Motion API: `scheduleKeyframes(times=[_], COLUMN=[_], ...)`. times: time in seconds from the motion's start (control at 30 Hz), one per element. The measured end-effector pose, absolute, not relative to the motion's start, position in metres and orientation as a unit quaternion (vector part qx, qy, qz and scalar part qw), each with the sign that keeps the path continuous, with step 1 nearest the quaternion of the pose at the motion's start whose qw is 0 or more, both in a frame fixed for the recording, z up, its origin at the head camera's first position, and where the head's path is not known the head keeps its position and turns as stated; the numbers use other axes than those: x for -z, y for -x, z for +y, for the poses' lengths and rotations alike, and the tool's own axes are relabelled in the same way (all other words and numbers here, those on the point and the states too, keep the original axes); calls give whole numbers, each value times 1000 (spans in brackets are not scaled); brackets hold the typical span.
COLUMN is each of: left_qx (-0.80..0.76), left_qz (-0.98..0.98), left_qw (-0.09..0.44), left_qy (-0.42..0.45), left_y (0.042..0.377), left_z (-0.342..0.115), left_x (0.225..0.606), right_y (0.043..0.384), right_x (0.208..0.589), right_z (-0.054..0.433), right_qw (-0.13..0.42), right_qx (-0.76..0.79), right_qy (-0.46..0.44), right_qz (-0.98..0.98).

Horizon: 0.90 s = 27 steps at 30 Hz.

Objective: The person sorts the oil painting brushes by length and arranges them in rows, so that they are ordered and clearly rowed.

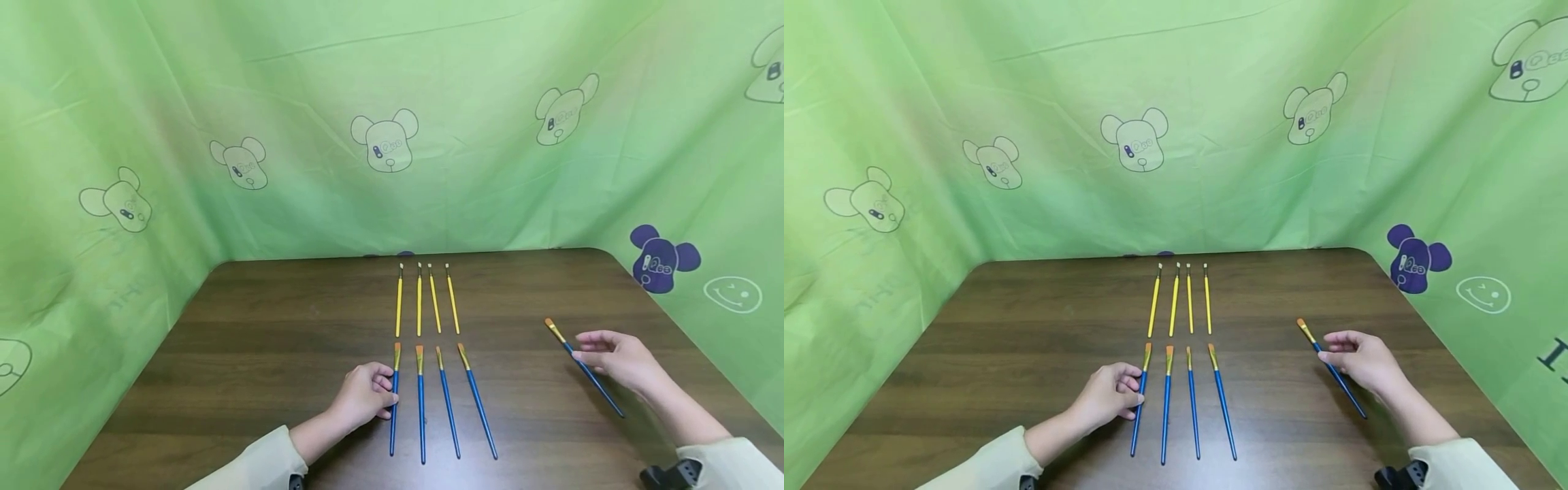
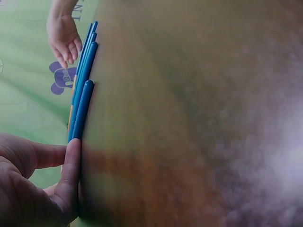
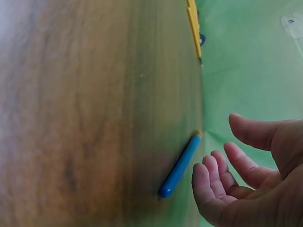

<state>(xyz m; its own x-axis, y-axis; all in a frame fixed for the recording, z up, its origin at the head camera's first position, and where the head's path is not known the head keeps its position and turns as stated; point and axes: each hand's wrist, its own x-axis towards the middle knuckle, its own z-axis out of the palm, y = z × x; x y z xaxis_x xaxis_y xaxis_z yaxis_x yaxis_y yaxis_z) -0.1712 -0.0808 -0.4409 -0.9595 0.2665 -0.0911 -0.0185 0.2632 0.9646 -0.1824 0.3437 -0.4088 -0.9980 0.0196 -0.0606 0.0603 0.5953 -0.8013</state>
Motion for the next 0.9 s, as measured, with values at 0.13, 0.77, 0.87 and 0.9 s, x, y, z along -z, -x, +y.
scheduleKeyframes(times=[0.13,0.77,0.87,0.9], left_qx=[-602,-601,-602,-602], left_qz=[786,787,786,786], left_qw=[118,115,114,115], left_qy=[-78,-79,-81,-81], left_y=[171,171,171,171], left_z=[-81,-81,-80,-80], left_x=[442,441,442,442], right_y=[184,190,191,190], right_x=[412,420,421,421], right_z=[346,347,346,345], right_qw=[40,34,32,32], right_qx=[445,368,349,344], right_qy=[-38,-33,-35,-36], right_qz=[894,929,936,938])
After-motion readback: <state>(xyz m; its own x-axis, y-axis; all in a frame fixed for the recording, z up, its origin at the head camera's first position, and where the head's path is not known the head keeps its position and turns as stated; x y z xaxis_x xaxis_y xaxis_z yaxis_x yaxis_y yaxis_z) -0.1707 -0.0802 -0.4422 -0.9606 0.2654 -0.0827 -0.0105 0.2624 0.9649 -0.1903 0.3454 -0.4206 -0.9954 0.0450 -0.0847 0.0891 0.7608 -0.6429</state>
